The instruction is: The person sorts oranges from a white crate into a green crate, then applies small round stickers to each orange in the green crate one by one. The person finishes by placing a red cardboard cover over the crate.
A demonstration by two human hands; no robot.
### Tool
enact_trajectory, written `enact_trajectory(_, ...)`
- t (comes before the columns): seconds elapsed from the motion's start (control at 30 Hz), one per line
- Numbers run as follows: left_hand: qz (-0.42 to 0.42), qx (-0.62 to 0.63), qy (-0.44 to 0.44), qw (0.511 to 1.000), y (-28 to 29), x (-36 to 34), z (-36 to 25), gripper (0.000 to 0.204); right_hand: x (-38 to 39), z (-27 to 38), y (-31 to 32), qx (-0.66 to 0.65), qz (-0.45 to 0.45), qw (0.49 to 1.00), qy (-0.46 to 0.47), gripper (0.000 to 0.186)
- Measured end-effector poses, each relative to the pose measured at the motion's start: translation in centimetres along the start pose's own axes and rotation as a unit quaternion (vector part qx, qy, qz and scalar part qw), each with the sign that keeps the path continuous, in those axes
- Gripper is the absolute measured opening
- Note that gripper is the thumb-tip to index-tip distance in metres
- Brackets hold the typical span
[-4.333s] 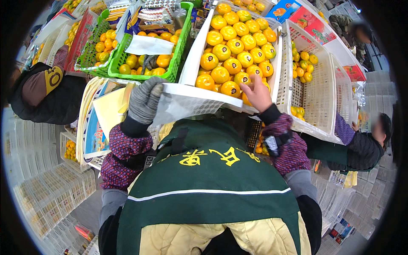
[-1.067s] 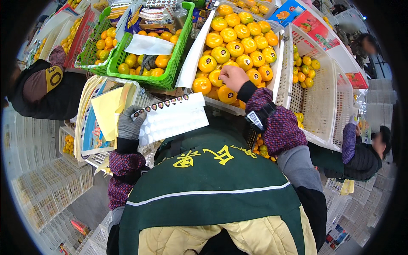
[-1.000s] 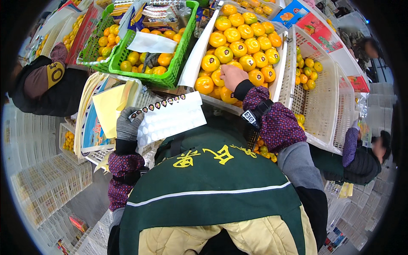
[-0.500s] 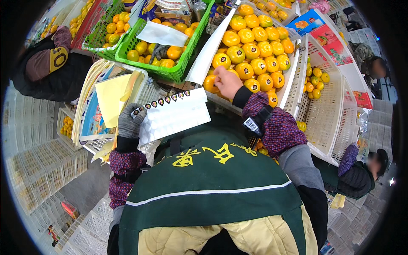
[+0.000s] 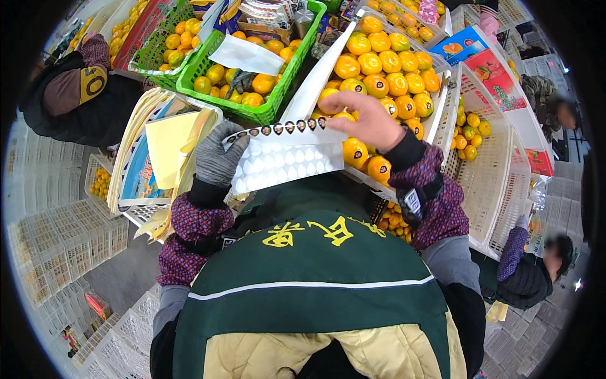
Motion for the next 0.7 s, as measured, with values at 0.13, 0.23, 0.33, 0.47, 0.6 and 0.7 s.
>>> enact_trajectory(0.13,0.017,0.003,-0.024,1.000,-1.9,-0.7,-1.7,0.014,0.8,1.9,-0.3,0.183,-0.027,0.982,0.022,0.019)
enact_trajectory(0.23,0.027,-0.011,-0.034,0.999,-3.2,-1.0,-2.1,0.013,1.6,2.1,0.5,0.242,-0.041,0.969,0.015,0.016)
enact_trajectory(0.33,0.035,-0.060,-0.050,0.996,-4.6,-1.5,-2.3,0.009,2.9,1.3,1.3,0.209,-0.025,0.978,0.004,0.015)
enact_trajectory(0.47,0.058,-0.056,-0.048,0.996,-6.1,-1.6,-2.6,0.010,5.1,0.5,1.6,0.200,-0.040,0.979,0.020,0.011)
enact_trajectory(0.6,0.072,-0.041,-0.006,0.997,-7.3,-1.2,-2.9,0.014,7.4,-0.6,1.3,0.216,-0.047,0.975,0.027,0.009)
enact_trajectory(0.7,0.054,-0.066,-0.006,0.996,-7.7,-0.8,-3.2,0.015,8.4,-4.2,4.2,0.096,-0.105,0.990,0.004,0.006)
Point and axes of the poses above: each hand's wrist, its own x-axis away from the middle knuckle, its own y-axis out of the back of the hand, z = x × y, the point moved 3 cm from there along -x, towards the middle knuckle, and after that the axes turned 9 degrees about y, right-handed, at the moved point
